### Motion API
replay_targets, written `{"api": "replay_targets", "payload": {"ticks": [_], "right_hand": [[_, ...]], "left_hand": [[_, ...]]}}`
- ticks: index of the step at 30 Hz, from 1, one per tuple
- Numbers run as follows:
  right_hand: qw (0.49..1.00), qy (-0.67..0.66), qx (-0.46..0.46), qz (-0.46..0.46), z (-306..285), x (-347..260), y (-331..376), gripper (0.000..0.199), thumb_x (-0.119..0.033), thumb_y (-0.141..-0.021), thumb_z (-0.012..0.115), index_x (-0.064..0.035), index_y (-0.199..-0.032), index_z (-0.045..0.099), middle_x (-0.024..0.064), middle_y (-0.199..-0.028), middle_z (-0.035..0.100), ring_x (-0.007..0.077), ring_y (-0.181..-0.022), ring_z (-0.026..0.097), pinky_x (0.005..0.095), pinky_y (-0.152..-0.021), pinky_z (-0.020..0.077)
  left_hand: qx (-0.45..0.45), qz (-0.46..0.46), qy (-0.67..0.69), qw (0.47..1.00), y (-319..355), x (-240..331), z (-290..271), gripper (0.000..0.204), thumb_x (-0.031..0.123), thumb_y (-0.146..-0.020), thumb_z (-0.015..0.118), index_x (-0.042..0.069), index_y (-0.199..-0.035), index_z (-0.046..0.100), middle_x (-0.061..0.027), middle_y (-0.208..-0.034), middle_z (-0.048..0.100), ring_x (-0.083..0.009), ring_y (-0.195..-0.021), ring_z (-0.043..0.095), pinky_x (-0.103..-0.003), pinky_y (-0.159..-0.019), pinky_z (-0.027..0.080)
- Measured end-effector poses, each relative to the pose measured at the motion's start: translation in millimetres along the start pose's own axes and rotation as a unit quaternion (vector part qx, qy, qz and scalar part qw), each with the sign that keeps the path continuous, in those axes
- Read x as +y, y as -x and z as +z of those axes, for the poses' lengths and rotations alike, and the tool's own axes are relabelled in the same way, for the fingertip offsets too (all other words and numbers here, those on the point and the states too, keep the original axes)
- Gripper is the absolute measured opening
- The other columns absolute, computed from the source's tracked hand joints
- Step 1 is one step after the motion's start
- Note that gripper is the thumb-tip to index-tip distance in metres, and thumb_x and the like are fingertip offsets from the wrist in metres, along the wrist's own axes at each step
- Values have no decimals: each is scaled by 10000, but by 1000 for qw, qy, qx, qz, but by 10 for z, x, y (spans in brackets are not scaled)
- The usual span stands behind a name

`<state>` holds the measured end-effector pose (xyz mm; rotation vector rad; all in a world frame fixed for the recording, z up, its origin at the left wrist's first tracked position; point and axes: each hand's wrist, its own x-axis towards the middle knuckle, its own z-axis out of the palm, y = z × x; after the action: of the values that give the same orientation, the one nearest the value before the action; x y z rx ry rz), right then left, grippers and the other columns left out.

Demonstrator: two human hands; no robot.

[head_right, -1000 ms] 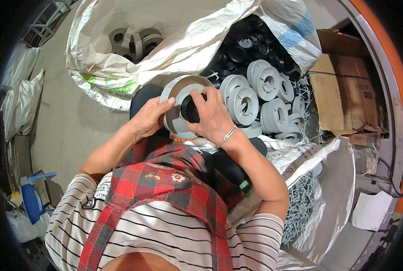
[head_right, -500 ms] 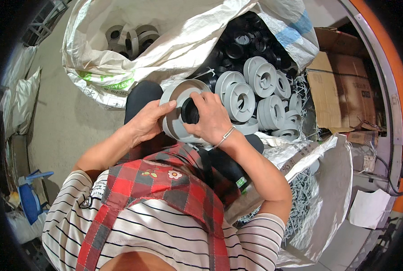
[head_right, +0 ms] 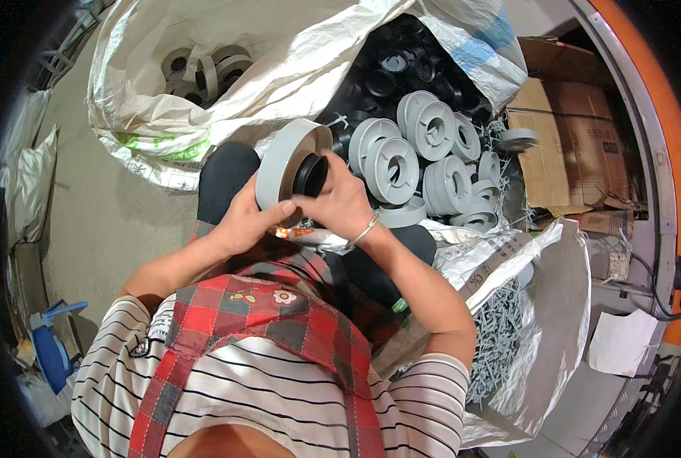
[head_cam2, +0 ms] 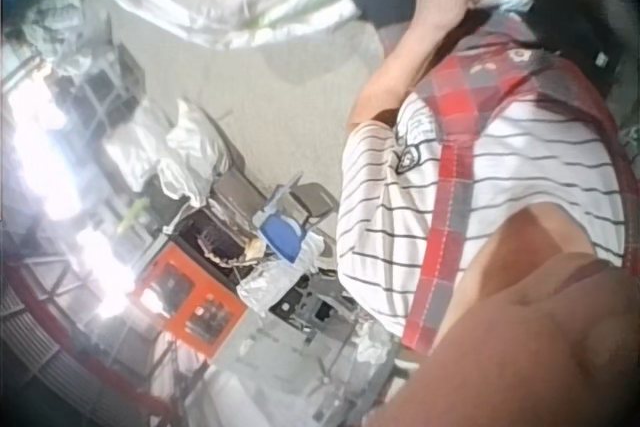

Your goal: The person sits on the floor and assembles grey and black circular plastic parts by hand, inserting the black center into the grey ring. They handle the parts one at a time, placing finished units into a white sack. Later, they stand and use a wooden stick to stir metal clips in a container.

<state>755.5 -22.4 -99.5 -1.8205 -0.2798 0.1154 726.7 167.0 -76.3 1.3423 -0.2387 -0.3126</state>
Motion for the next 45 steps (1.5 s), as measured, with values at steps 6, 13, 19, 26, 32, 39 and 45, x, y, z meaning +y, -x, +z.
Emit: {"api": "replay_targets", "payload": {"ticks": [6, 13, 19, 26, 32, 39, 45], "right_hand": [[968, -91, -88, 215, -293, -71, -263, 685, -576, -918, 469, 85, -1087, 536, 188, -782, 662, 237, -758, 676, 303, -601, 539], [872, 474, -35, 115, -807, 950, -180, 648, -222, -728, 750, 78, -1161, 371, 295, -892, 621, 439, -885, 608, 471, -779, 493], [910, 260, -315, -67, -478, -86, -160, 576, -177, -743, 739, -61, -1260, 514, 210, -986, 641, 399, -939, 601, 394, -843, 488], [833, 548, -31, -66, -247, 678, -907, 349, -325, -754, 728, -32, -919, 632, 105, -926, 661, 287, -886, 598, 405, -848, 429], [689, 716, -105, 41, -22, 1140, -1238, 199, -159, -808, 575, -73, -970, 652, 66, -867, 684, 236, -950, 608, 469, -962, 286], [936, 339, 95, -28, -486, 309, -821, 165, -132, -749, 640, -16, -859, 680, 174, -789, 657, 297, -807, 635, 392, -722, 483], [958, 284, -42, 18, -368, -285, -374, 533, -325, -759, 704, 57, -1112, 586, 266, -1030, 582, 382, -940, 597, 403, -845, 476]], "left_hand": [[109, 51, -196, 973, -275, 393, -433, 519, 242, -847, 700, 2, -1252, 482, -90, -1095, 585, -153, -956, 552, -308, -842, 461], [162, 205, -327, 908, -537, 741, -765, 937, 364, -749, 778, -50, -1418, 268, -199, -1482, 288, -340, -1354, 307, -368, -1114, 250], [-203, 170, -520, 812, -379, 41, -276, 811, 176, -696, 769, 100, -1405, 381, -182, -1375, 443, -298, -1308, 394, -475, -1129, 222], [44, -236, -100, 966, -319, -262, -425, 424, 315, -796, 742, -16, -1020, 599, -32, -792, 624, -98, -692, 559, -237, -629, 453], [149, -158, -6, 976, -301, -214, -525, 406, 292, -870, 668, 6, -1120, 523, -37, -890, 605, -107, -841, 557, -267, -752, 450], [101, -158, 164, 969, -433, -249, -375, 440, 315, -936, 578, 9, -1234, 476, -55, -1058, 601, -150, -981, 577, -336, -869, 476], [68, -149, 247, 955, -356, -43, -52, 441, 322, -928, 594, -3, -1210, 499, -75, -1070, 593, -157, -941, 594, -335, -810, 513]]}}
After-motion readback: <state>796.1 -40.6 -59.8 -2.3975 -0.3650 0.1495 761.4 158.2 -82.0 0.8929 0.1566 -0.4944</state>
